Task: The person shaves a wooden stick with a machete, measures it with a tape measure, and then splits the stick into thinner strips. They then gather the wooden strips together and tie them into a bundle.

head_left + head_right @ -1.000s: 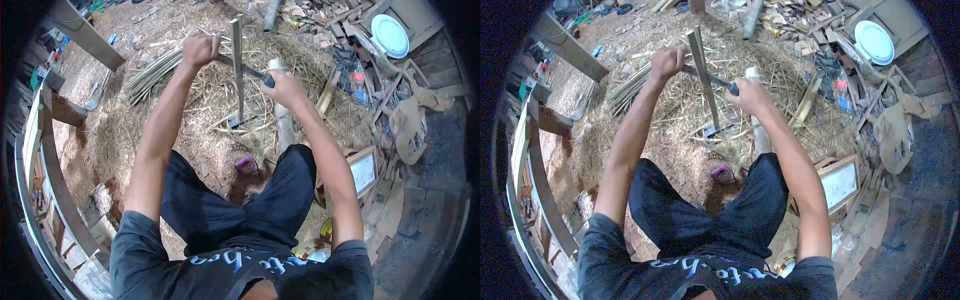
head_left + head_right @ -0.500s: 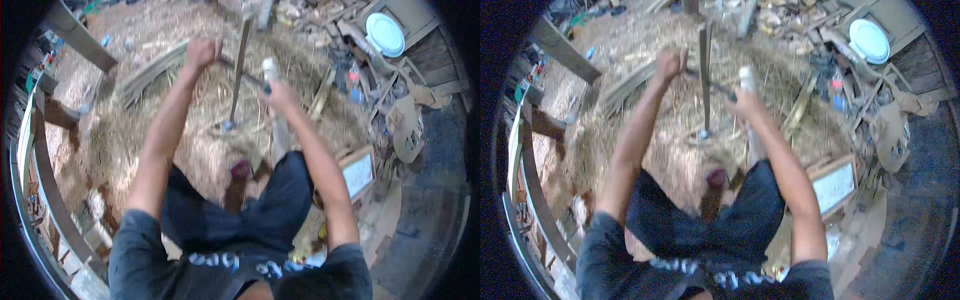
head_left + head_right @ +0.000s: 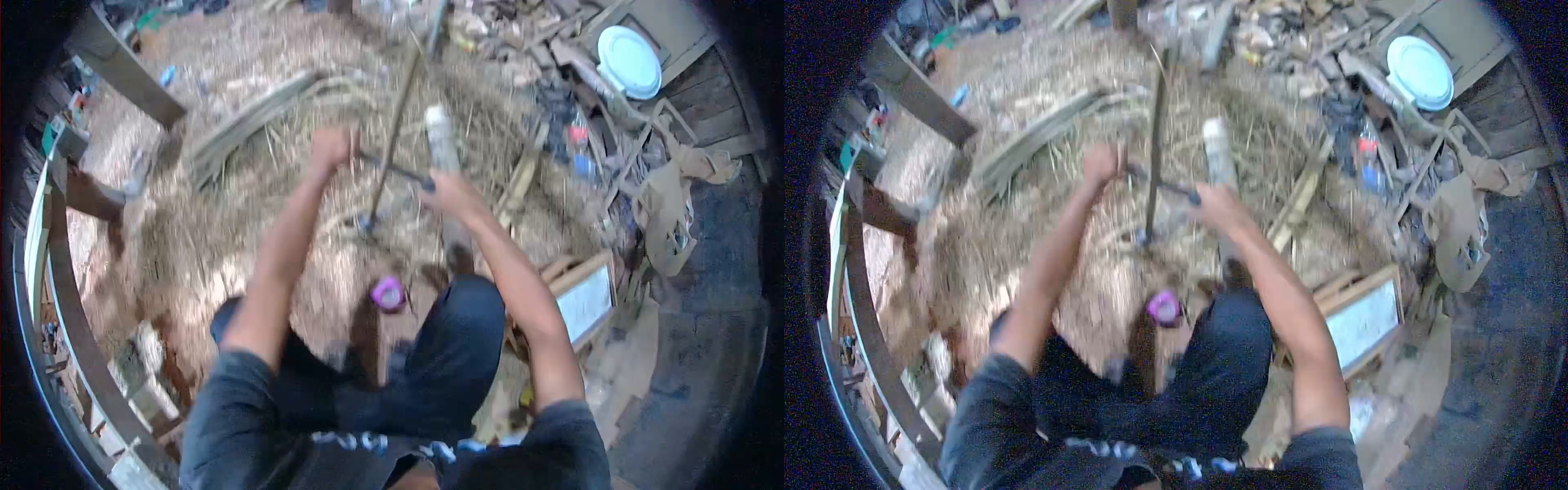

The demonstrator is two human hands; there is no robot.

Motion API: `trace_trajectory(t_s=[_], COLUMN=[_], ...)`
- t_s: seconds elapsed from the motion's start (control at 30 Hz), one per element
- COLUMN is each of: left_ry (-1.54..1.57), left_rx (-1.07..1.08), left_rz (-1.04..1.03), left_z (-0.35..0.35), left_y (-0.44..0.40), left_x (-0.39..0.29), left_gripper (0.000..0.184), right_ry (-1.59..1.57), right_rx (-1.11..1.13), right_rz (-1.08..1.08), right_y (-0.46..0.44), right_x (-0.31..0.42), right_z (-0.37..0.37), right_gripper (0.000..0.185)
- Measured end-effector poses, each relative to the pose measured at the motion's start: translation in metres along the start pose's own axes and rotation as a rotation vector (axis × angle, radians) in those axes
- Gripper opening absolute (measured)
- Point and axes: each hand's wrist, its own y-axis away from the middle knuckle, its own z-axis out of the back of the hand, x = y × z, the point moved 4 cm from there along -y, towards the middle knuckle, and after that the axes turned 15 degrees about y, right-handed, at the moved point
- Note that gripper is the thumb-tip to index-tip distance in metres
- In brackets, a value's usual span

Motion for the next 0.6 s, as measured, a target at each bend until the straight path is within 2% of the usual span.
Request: trace_trajectory(t_s=[0.03, 0.07, 0.13, 0.17, 0.23, 0.27, 0.33, 0.4, 0.43, 0.47, 0.53, 0.6], left_ry=[0.066, 0.182, 0.168, 0.162, 0.434, 0.429, 0.977, 0.966, 0.962, 0.952, 0.872, 0.846], left_rx=[-0.303, -0.241, 0.004, 0.005, 0.052, 0.059, -0.275, -0.273, -0.279, -0.218, -0.333, -0.33], left_rz=[-0.168, -0.148, 0.014, 0.021, 0.104, 0.108, -0.094, -0.09, -0.095, 0.068, 0.057, 0.077], left_z=[-0.014, -0.012, -0.005, 0.006, 0.021, 0.035, 0.077, 0.1, 0.113, 0.119, 0.127, 0.134], left_y=[0.013, 0.006, -0.008, -0.023, -0.04, -0.046, -0.043, -0.035, -0.031, -0.027, -0.02, -0.011], left_x=[0.002, -0.009, -0.031, -0.036, -0.05, -0.067, -0.105, -0.122, -0.131, -0.137, -0.142, -0.143], left_gripper=[0.047, 0.043, 0.046, 0.046, 0.043, 0.043, 0.04, 0.037, 0.035, 0.027, 0.022, 0.019], right_ry=[0.074, 0.098, -0.088, 0.028, 0.06, 0.101, 0.0, 0.078, 0.034, 0.031, 0.069, -0.009], right_rx=[-0.054, -0.079, 0.598, 0.469, 0.459, 0.438, 0.462, 0.37, 0.393, 0.385, 0.306, 0.264], right_rz=[0.072, 0.06, -0.376, -0.262, -0.254, -0.244, -0.291, -0.225, -0.261, -0.261, -0.148, -0.22], right_y=[-0.007, -0.021, 0.002, 0.0, -0.003, -0.007, -0.006, -0.009, -0.009, -0.01, 0.004, 0.02], right_x=[-0.009, -0.011, 0.01, -0.003, 0.002, 0.007, 0.028, 0.039, 0.046, 0.048, 0.061, 0.072], right_z=[0.01, 0.037, 0.058, 0.037, 0.036, 0.038, 0.049, 0.05, 0.048, 0.042, 0.028, 0.016], right_gripper=[0.042, 0.042, 0.037, 0.037, 0.036, 0.035, 0.032, 0.038, 0.029, 0.029, 0.024, 0.026])
